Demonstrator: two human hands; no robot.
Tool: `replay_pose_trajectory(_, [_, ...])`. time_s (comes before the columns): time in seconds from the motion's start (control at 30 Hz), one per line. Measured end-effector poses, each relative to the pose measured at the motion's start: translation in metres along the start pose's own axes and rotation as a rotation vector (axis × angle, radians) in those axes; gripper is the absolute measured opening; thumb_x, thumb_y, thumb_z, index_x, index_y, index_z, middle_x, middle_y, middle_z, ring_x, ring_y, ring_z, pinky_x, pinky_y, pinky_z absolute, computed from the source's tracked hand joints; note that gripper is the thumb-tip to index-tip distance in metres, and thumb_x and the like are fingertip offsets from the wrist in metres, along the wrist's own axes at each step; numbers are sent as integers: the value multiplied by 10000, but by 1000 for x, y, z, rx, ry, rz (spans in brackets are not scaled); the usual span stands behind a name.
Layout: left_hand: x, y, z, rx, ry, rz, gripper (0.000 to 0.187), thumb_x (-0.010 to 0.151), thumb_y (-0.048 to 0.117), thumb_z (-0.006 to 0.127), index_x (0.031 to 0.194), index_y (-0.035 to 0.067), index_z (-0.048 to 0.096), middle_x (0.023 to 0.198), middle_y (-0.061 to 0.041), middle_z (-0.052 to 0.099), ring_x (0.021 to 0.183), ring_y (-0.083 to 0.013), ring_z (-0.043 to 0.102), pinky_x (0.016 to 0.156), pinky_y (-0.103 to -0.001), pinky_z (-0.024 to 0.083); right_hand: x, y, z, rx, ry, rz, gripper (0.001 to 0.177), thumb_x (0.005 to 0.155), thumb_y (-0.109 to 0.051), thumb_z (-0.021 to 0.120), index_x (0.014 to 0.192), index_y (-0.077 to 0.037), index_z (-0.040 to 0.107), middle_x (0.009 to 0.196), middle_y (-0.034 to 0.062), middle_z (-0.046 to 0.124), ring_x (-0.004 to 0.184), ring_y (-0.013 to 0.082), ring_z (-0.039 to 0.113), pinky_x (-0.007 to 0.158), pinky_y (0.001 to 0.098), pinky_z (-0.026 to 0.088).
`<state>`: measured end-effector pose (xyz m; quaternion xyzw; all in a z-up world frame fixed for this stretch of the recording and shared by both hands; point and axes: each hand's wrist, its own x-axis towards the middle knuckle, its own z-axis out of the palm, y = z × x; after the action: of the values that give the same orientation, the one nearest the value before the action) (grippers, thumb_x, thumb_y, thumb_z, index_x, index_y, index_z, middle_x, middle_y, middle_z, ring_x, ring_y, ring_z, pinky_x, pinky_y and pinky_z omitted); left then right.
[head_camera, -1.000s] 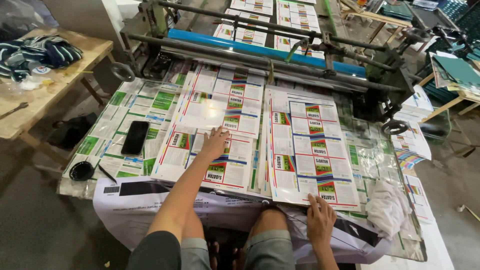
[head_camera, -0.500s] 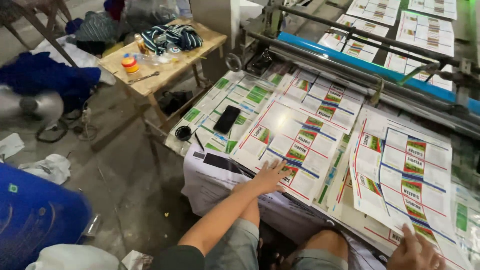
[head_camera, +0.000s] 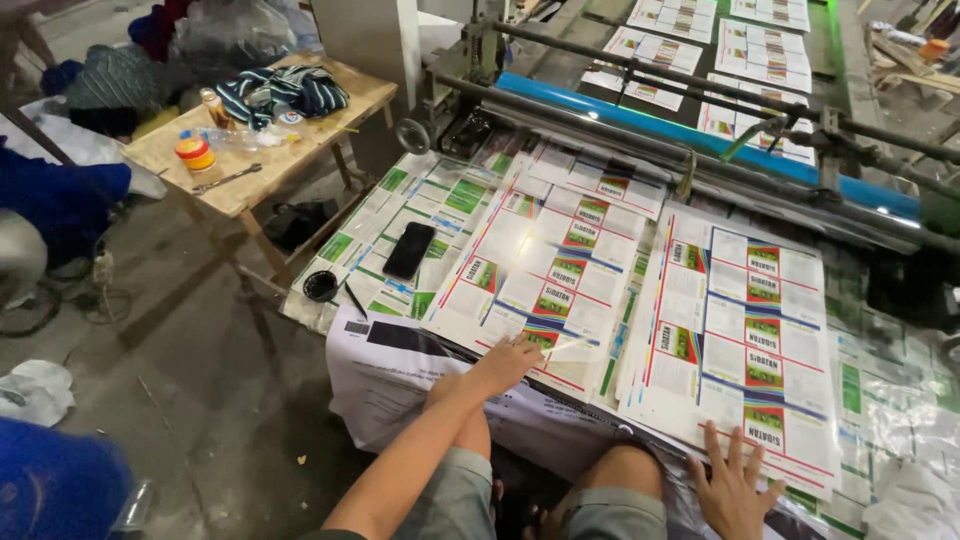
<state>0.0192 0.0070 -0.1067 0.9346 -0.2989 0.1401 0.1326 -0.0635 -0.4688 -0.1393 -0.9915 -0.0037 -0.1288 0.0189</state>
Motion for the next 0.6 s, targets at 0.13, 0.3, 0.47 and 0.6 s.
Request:
replay_pose_trajectory(0.13, [2,21,-13,-26,-141,19,159,952,91,585,1107,80,616,1174,-120,642,1243,-350,601,1017,-546,506,-3,-3,-22,40,-56,23,745,902,-700,359,1585,-461,182,1703,69,111,1533,435,105,1038,844,85])
replay_pose_trajectory(0.3, [4,22,-28,-14,-19,-50,520,759,66,665,1275,82,603,1351,-131,597,1296,-373,527,1037,-562,441,31,-8,-35,-18,-193,6,791,905,-725,349,1606,-433,129,1719,43,49,1540,433,64,1057,818,80])
replay_pose_trajectory(0.47, [7,23,-29,-38,-12,-91,641,727,93,685,1354,66,557,1450,-213,509,1317,-393,502,1068,-524,421,61,-1,-27,22,-218,37,815,883,-766,361,1601,-459,127,1718,26,44,1540,428,56,1069,818,61])
replay_pose_trajectory(0.6, [0,18,-14,-2,47,-56,609,751,81,674,1353,72,581,1465,-199,521,1333,-393,508,1081,-518,420,79,7,-13,4,-208,43,834,868,-792,360,1602,-465,137,1719,35,49,1537,442,62,1063,823,50])
